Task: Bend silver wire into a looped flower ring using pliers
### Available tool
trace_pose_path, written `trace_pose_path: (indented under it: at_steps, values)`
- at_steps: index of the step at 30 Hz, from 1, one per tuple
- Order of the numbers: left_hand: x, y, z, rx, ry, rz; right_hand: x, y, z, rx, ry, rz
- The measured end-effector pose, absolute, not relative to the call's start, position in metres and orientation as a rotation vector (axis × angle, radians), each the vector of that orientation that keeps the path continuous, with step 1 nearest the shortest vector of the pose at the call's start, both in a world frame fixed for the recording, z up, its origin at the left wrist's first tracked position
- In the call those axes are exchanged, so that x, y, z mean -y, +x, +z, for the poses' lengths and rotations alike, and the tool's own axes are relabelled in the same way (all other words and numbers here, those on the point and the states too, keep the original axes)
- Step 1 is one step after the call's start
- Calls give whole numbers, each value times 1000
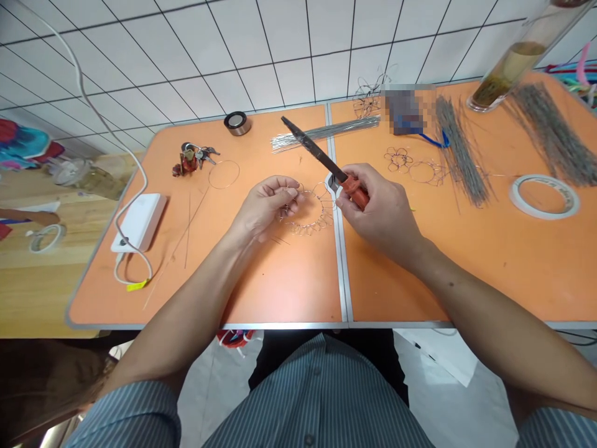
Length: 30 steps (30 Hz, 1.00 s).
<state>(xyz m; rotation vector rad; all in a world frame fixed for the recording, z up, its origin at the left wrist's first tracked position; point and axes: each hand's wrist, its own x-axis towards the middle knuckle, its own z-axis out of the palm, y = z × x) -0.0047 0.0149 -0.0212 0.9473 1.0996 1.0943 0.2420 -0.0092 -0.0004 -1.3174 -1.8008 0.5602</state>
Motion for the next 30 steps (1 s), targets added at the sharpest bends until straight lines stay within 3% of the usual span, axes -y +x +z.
trace_pose_path:
  at_steps: [30]
  values:
    - [-10,4,-25,-1173,1083,1104,14,237,1,1972,-1320,368]
